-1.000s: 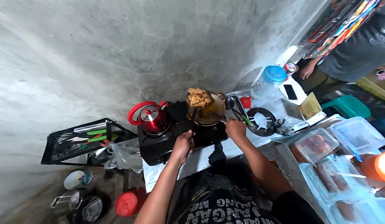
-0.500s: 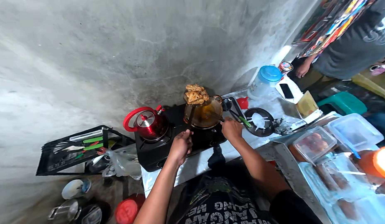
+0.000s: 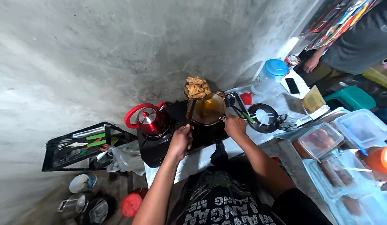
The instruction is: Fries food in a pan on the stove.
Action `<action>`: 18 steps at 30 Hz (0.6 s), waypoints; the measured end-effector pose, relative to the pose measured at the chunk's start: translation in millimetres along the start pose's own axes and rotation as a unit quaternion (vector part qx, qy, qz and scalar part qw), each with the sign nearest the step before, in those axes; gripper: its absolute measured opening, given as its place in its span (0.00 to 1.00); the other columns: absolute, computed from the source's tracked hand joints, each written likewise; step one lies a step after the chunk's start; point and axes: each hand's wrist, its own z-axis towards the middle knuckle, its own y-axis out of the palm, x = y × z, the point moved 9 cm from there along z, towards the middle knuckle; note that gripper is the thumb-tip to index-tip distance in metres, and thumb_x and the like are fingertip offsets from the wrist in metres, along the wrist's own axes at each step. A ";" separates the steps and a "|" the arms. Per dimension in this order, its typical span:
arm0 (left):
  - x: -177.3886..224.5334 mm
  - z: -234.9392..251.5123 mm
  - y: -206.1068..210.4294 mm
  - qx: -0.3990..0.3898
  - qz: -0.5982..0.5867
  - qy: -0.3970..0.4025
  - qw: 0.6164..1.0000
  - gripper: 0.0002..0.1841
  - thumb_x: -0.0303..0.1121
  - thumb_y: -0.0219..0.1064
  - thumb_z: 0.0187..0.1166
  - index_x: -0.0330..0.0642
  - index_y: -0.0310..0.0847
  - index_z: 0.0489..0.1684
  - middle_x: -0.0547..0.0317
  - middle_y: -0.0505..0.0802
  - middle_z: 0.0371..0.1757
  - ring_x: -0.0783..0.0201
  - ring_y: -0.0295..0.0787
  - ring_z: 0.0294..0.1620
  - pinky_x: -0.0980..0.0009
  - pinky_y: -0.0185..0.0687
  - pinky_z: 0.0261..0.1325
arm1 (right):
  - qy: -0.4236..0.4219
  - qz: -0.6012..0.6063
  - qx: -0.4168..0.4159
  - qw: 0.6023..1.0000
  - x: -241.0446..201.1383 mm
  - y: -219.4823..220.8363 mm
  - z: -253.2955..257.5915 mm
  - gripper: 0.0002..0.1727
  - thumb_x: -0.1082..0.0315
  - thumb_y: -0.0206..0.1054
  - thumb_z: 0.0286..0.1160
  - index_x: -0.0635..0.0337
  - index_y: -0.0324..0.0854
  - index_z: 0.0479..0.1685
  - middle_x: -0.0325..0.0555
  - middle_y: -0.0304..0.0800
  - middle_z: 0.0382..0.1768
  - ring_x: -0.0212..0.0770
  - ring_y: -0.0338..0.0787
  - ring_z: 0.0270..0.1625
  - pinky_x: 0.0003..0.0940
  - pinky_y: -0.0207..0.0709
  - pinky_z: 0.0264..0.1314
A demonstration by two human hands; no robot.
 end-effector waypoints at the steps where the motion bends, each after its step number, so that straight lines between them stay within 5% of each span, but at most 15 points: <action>1: -1.6 0.6 -0.6 0.001 -0.001 -0.002 1.000 0.18 0.41 0.46 0.96 0.38 0.79 0.49 0.67 0.71 0.18 0.74 0.59 0.10 0.80 0.58 0.13 | -0.001 -0.002 0.000 1.000 -0.7 4.0 0.6 0.20 0.56 0.56 0.89 0.62 0.81 0.65 0.58 0.93 0.55 0.60 0.93 0.58 0.61 0.81 0.58; 18: -18.7 2.5 -10.2 0.008 -0.020 -0.017 1.000 0.18 0.42 0.47 0.95 0.38 0.79 0.50 0.68 0.69 0.17 0.75 0.57 0.09 0.81 0.54 0.11 | 0.028 -0.010 0.007 1.000 11.9 -20.3 5.5 0.22 0.53 0.54 0.90 0.60 0.83 0.63 0.58 0.94 0.52 0.58 0.93 0.60 0.60 0.80 0.64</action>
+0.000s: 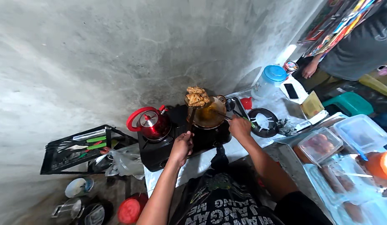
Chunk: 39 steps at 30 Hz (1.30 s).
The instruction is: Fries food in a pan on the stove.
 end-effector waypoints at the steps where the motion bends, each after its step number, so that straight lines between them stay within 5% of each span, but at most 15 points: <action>1: -0.9 0.3 0.0 0.000 -0.001 -0.001 1.000 0.18 0.42 0.47 0.95 0.38 0.79 0.50 0.68 0.69 0.17 0.75 0.57 0.09 0.81 0.54 0.11 | -0.003 -0.003 -0.004 1.000 -2.0 2.2 -0.9 0.22 0.53 0.54 0.90 0.60 0.83 0.63 0.58 0.94 0.53 0.59 0.92 0.61 0.60 0.79 0.64; 8: -1.5 0.6 0.4 0.002 0.010 -0.001 1.000 0.18 0.42 0.47 0.96 0.38 0.79 0.53 0.68 0.71 0.18 0.75 0.59 0.10 0.80 0.57 0.11 | -0.010 -0.020 0.017 1.000 -2.0 25.5 2.2 0.20 0.58 0.53 0.90 0.61 0.82 0.66 0.58 0.94 0.55 0.60 0.93 0.58 0.61 0.82 0.59; 16: -4.1 2.9 -0.8 -0.003 0.002 -0.001 1.000 0.18 0.42 0.48 0.95 0.38 0.79 0.51 0.68 0.71 0.17 0.75 0.59 0.10 0.80 0.56 0.11 | 0.024 -0.007 0.021 0.999 13.5 1.4 -3.3 0.23 0.53 0.51 0.92 0.56 0.81 0.70 0.57 0.94 0.55 0.60 0.93 0.60 0.61 0.80 0.62; 27: -3.4 1.9 -0.9 -0.011 0.001 -0.005 1.000 0.18 0.42 0.48 0.95 0.38 0.79 0.50 0.68 0.70 0.17 0.75 0.58 0.10 0.80 0.55 0.11 | 0.007 -0.023 0.025 0.999 2.8 11.4 1.7 0.21 0.55 0.53 0.91 0.61 0.82 0.64 0.58 0.94 0.54 0.59 0.93 0.59 0.60 0.81 0.61; 39: -7.6 -2.4 -11.7 -0.004 0.010 -0.005 1.000 0.17 0.42 0.49 0.95 0.38 0.78 0.51 0.68 0.71 0.17 0.75 0.58 0.10 0.80 0.56 0.12 | 0.005 0.004 0.024 1.000 5.9 16.1 9.8 0.23 0.55 0.52 0.91 0.55 0.81 0.73 0.56 0.93 0.59 0.60 0.92 0.62 0.63 0.80 0.64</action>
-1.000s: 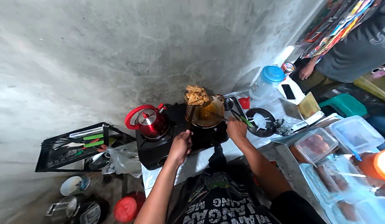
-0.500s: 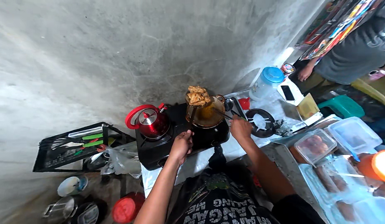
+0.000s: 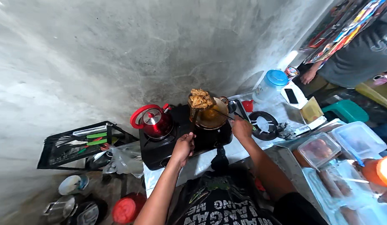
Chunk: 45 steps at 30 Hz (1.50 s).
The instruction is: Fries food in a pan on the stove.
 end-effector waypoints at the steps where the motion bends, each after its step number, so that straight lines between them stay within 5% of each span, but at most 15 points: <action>1: -0.2 0.3 -0.1 0.001 0.000 0.000 1.000 0.17 0.42 0.49 0.95 0.38 0.78 0.51 0.68 0.71 0.17 0.75 0.59 0.10 0.80 0.56 0.12 | 0.004 0.005 0.003 1.000 1.6 -4.3 -1.0 0.22 0.54 0.52 0.92 0.56 0.81 0.71 0.56 0.93 0.58 0.60 0.92 0.62 0.64 0.80 0.63; 12: -8.4 2.1 3.2 0.002 -0.012 -0.009 1.000 0.18 0.42 0.48 0.95 0.38 0.78 0.51 0.67 0.70 0.17 0.74 0.58 0.09 0.80 0.54 0.11 | 0.010 0.005 0.009 1.000 -8.9 -9.7 2.4 0.23 0.53 0.53 0.91 0.60 0.81 0.68 0.58 0.93 0.56 0.59 0.93 0.60 0.61 0.81 0.62; 20: -8.1 -2.7 6.2 0.004 -0.014 -0.008 1.000 0.18 0.42 0.49 0.95 0.38 0.79 0.51 0.67 0.70 0.17 0.74 0.59 0.09 0.80 0.55 0.11 | 0.007 -0.022 -0.015 1.000 -23.9 13.8 5.0 0.24 0.56 0.52 0.91 0.56 0.77 0.77 0.55 0.93 0.60 0.56 0.93 0.61 0.58 0.81 0.64; 32: -10.0 -0.6 5.9 0.019 -0.008 -0.011 1.000 0.18 0.43 0.49 0.95 0.38 0.79 0.51 0.67 0.71 0.17 0.74 0.58 0.09 0.80 0.55 0.11 | 0.016 -0.001 0.028 0.999 -5.1 -27.7 1.9 0.23 0.53 0.52 0.91 0.58 0.83 0.67 0.56 0.94 0.56 0.58 0.93 0.60 0.60 0.81 0.62; 45: -7.7 -3.8 15.2 0.009 -0.016 -0.003 1.000 0.17 0.41 0.49 0.95 0.38 0.79 0.50 0.67 0.70 0.17 0.74 0.58 0.09 0.80 0.54 0.11 | 0.007 -0.028 -0.011 1.000 -7.5 4.4 5.5 0.22 0.57 0.53 0.90 0.60 0.80 0.69 0.57 0.94 0.56 0.58 0.93 0.61 0.59 0.81 0.63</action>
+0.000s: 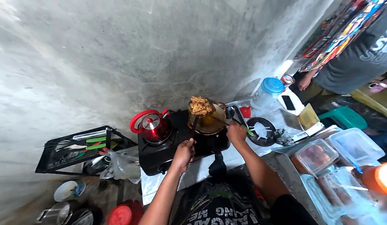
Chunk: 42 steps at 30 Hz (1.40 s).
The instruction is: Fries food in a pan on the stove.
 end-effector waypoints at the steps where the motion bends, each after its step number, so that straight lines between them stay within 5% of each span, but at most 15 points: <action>1: -0.3 -0.2 -0.4 0.000 0.000 0.001 1.000 0.17 0.41 0.49 0.95 0.38 0.79 0.50 0.67 0.70 0.17 0.75 0.58 0.09 0.80 0.54 0.11 | 0.003 0.000 -0.001 1.000 1.1 -1.2 0.7 0.22 0.56 0.53 0.90 0.59 0.80 0.70 0.56 0.94 0.56 0.58 0.93 0.61 0.58 0.81 0.63; 16: -25.0 7.8 6.8 -0.003 -0.001 -0.023 1.000 0.18 0.44 0.49 0.95 0.38 0.79 0.50 0.67 0.72 0.17 0.74 0.60 0.10 0.79 0.57 0.12 | 0.030 0.087 0.092 0.992 24.7 -94.3 -34.4 0.24 0.47 0.52 0.90 0.53 0.83 0.65 0.53 0.95 0.49 0.57 0.95 0.55 0.61 0.83 0.56; 29: -31.9 9.0 39.8 -0.043 -0.021 -0.064 0.997 0.18 0.44 0.48 0.95 0.39 0.78 0.50 0.67 0.71 0.17 0.75 0.59 0.09 0.80 0.54 0.11 | 0.042 0.140 0.155 0.977 55.9 -84.5 -57.9 0.24 0.46 0.55 0.89 0.53 0.86 0.62 0.53 0.96 0.41 0.57 0.95 0.46 0.61 0.84 0.49; 33: -21.2 4.3 43.8 -0.045 -0.002 -0.045 0.998 0.18 0.44 0.48 0.95 0.40 0.78 0.50 0.68 0.72 0.18 0.75 0.59 0.10 0.80 0.55 0.11 | 0.086 0.205 0.095 0.970 84.5 -55.8 -54.6 0.27 0.45 0.51 0.92 0.55 0.80 0.72 0.55 0.95 0.49 0.58 0.94 0.55 0.62 0.83 0.60; 37: 2.5 -12.3 52.2 -0.050 -0.003 0.008 0.999 0.18 0.43 0.47 0.95 0.39 0.79 0.53 0.67 0.71 0.18 0.74 0.60 0.10 0.79 0.58 0.12 | 0.149 0.236 0.058 0.959 134.6 9.5 -35.0 0.27 0.48 0.48 0.94 0.58 0.75 0.76 0.60 0.93 0.54 0.61 0.93 0.59 0.63 0.82 0.63; 42: 6.6 -29.0 62.2 -0.032 -0.018 0.039 0.999 0.21 0.44 0.43 0.96 0.39 0.79 0.57 0.66 0.72 0.19 0.72 0.61 0.11 0.78 0.60 0.12 | 0.159 0.201 -0.092 0.962 151.6 106.2 -16.1 0.26 0.58 0.50 0.93 0.60 0.68 0.83 0.62 0.86 0.69 0.62 0.89 0.68 0.63 0.80 0.69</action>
